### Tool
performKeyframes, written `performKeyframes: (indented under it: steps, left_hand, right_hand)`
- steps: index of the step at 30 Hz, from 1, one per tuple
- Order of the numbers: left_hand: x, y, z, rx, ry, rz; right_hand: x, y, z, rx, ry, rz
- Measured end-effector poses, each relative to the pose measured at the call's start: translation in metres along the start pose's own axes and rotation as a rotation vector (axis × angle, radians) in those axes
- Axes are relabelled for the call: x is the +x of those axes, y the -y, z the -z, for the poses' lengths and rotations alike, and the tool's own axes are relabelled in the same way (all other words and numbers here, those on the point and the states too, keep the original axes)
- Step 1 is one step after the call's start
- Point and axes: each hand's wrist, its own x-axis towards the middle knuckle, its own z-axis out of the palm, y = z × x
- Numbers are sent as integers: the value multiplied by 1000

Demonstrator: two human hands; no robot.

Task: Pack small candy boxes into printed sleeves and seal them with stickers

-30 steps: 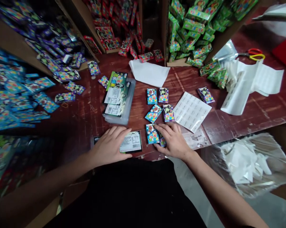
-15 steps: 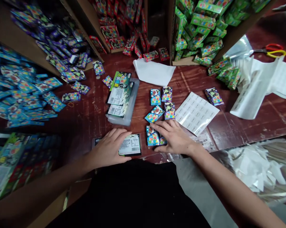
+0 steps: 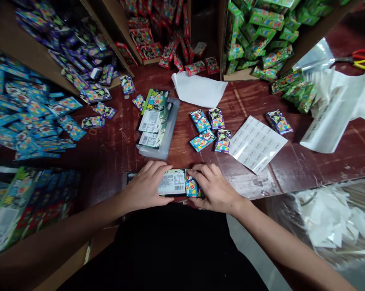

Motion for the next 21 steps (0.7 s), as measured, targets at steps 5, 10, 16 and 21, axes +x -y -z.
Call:
performKeyframes:
  steps: [5, 10, 16, 21]
  left_hand:
    - [3, 1, -2, 7, 7, -41]
    - [4, 3, -3, 1, 16, -42]
    - [15, -2, -8, -88, 19, -51]
    - [0, -8, -14, -103, 50, 62]
  right_hand:
    - [-2, -13, 14, 70, 19, 81]
    - [-15, -28, 29, -6, 88, 81]
    - [-1, -31, 12, 95, 20, 92]
    - [-6, -8, 0, 59, -94, -42]
